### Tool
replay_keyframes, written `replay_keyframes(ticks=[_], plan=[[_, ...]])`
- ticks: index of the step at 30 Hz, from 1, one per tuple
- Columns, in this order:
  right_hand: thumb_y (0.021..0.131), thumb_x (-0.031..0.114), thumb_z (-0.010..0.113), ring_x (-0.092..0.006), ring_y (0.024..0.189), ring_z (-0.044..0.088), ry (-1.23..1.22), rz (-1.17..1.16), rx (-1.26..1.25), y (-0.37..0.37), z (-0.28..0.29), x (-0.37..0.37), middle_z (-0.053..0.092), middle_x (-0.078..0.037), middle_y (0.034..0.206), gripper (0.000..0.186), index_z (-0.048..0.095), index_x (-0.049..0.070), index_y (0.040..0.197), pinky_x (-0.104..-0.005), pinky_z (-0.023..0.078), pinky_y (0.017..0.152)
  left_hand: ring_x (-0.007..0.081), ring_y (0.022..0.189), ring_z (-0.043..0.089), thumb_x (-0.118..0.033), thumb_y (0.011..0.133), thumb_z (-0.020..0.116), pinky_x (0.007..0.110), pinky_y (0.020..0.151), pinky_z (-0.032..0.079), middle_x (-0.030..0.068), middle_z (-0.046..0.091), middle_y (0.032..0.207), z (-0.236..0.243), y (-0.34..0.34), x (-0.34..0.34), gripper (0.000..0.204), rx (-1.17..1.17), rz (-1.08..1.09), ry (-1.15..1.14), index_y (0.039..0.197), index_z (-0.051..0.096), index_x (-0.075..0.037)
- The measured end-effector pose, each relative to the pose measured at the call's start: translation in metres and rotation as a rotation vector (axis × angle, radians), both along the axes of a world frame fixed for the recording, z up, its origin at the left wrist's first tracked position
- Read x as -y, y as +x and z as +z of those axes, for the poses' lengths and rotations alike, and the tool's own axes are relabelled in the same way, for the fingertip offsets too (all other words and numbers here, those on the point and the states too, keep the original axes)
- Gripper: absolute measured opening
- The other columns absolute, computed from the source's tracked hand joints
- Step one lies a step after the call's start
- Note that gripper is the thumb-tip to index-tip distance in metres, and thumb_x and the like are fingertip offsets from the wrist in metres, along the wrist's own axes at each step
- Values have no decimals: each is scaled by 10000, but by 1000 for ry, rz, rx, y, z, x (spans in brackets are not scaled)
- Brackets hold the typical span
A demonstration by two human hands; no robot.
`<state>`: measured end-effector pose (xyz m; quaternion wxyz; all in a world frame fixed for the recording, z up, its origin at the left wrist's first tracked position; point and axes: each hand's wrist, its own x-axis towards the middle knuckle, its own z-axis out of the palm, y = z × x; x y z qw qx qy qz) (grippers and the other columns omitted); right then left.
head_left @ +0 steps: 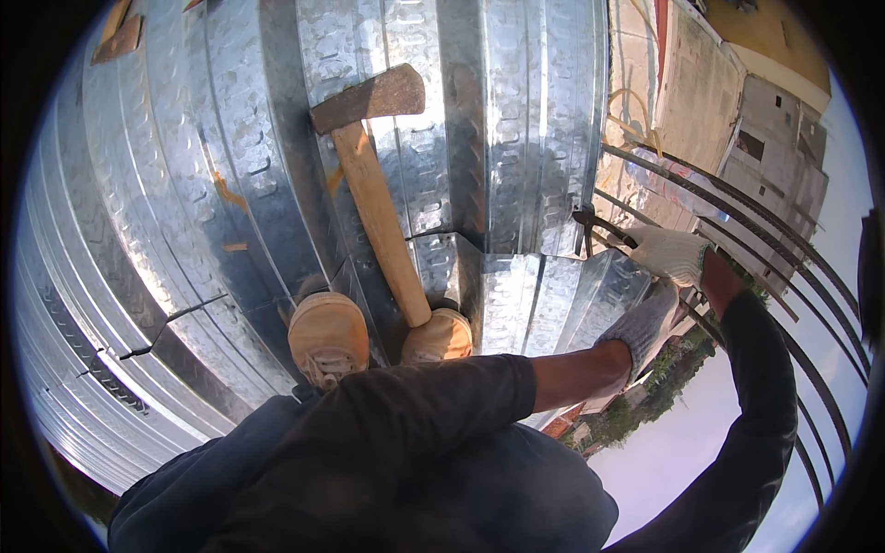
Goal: The person secures corrugated metal roof sheets to a metal frame using a hammer and nail setter. They repeatedly position the nail setter over fasteners and strike it with a hammer to drive nails into the roof sheeting.
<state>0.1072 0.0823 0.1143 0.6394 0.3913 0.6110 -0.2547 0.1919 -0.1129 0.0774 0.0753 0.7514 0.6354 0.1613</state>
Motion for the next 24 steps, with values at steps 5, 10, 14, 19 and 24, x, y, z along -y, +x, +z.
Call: replay_keyframes(ticks=[5, 10, 14, 19, 24], plan=[[1042, 315, 693, -120, 846, 651, -30, -371, 2, -9, 0, 12, 739, -21, 970, 400, 753, 21, 1306, -322, 534, 749, 275, 1376, 561, -233, 1042, 538, 385, 1219, 419, 145, 643, 1349, -7, -46, -8, 371, 208, -10, -70, 1283, 705, -7], [1061, 411, 718, -122, 910, 675, -81, -628, -161, 71, 9, 23, 781, -70, 1093, 477, 768, -19, 1262, -323, 557, 826, 334, 1326, 591, -97, 974, 617, 420, 1202, 455, 164, 699, 1199, 7, -41, -9, 265, 273, -95, -20, 1130, 797, 20], [1061, 410, 719, -129, 919, 677, -44, -498, -224, 83, -20, 44, 781, -73, 1098, 478, 767, -19, 1266, -327, 557, 835, 366, 1295, 630, -199, 1037, 630, 505, 1149, 455, 177, 737, 1318, 36, -101, -7, 330, 351, -246, -288, 1235, 804, 0], [1059, 410, 720, -139, 930, 680, 59, -353, -252, 91, -25, 82, 782, -77, 1105, 479, 766, -17, 1271, -332, 557, 846, 351, 1437, 568, -147, 1044, 571, 417, 1285, 423, 210, 662, 1424, 17, -101, 6, 465, 201, -262, -40, 1464, 651, 35], [1058, 410, 721, -148, 941, 682, 148, -337, -284, 118, -26, 115, 782, -81, 1112, 480, 765, -16, 1275, -337, 557, 857, 342, 1393, 583, -145, 1040, 579, 423, 1258, 430, 196, 676, 1386, 5, -88, 6, 435, 77, -310, -60, 1430, 676, 21]])
